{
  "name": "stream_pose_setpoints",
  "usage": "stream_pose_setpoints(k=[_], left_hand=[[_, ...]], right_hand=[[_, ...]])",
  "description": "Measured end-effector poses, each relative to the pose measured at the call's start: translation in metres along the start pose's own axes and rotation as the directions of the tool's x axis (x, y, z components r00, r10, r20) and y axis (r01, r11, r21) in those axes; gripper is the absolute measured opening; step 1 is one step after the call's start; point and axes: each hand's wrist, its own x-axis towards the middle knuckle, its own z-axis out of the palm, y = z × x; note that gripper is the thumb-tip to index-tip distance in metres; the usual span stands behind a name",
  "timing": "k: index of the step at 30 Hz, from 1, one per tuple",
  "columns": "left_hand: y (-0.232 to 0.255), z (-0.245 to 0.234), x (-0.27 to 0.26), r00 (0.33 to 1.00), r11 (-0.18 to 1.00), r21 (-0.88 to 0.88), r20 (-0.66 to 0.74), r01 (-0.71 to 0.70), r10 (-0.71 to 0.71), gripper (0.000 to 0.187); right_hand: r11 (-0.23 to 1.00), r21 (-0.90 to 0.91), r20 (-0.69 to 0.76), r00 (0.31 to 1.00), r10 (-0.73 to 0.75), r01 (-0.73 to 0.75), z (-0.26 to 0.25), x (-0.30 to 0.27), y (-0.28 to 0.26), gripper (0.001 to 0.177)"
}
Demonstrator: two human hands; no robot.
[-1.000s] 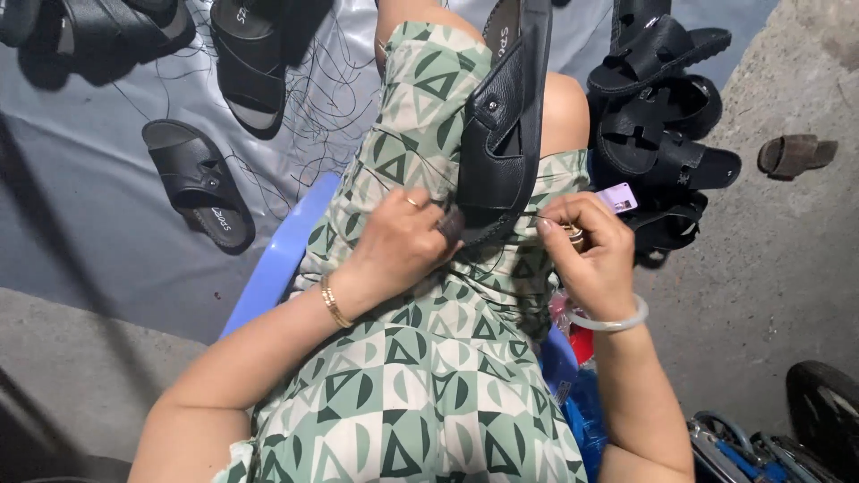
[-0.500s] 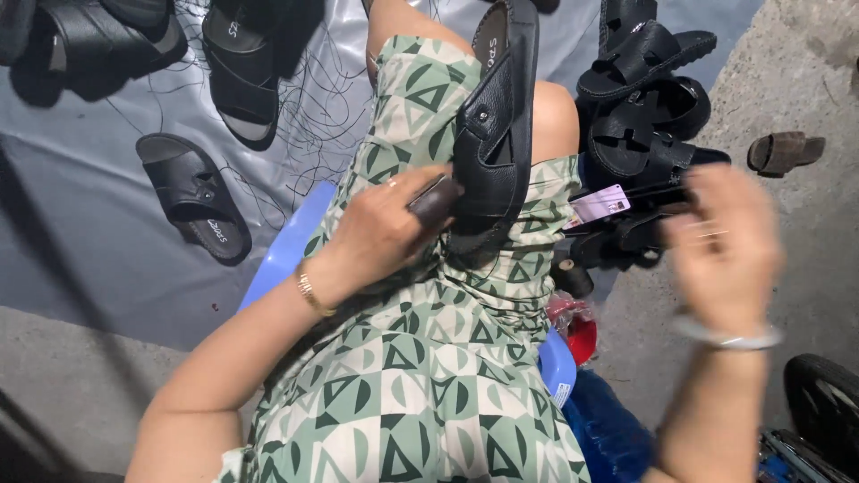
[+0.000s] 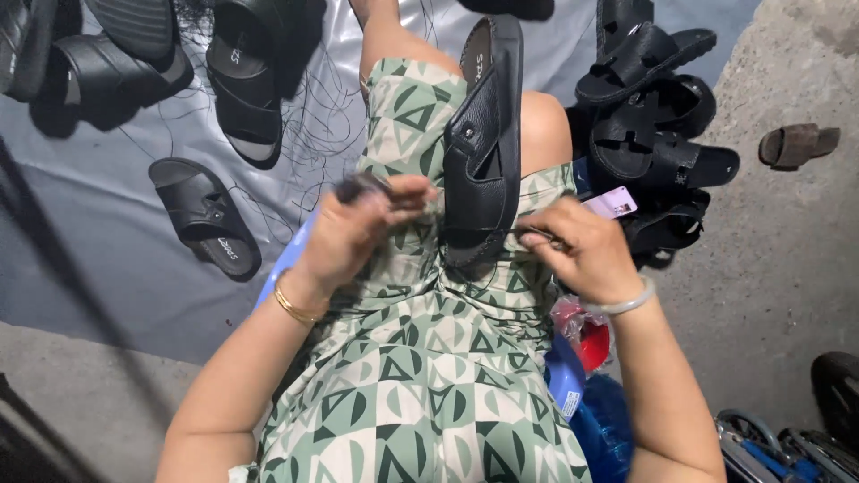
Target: Manually stitching the upper part of black sandals to the soles using a needle and thread.
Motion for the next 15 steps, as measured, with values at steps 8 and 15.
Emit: stream_pose_setpoints(k=[8, 15], left_hand=[[-0.012, -0.045, 0.018, 0.894, 0.91, -0.408, -0.43, -0.07, -0.124, 0.03], [0.004, -0.068, 0.014, 0.884, 0.978, 0.014, -0.431, 0.209, -0.183, 0.022]], right_hand=[[0.438, 0.883, -0.069, 0.879, 0.472, -0.166, 0.005, 0.005, -0.016, 0.025], [0.82, 0.568, -0.278, 0.922, 0.27, -0.069, -0.018, -0.004, -0.026, 0.017]])
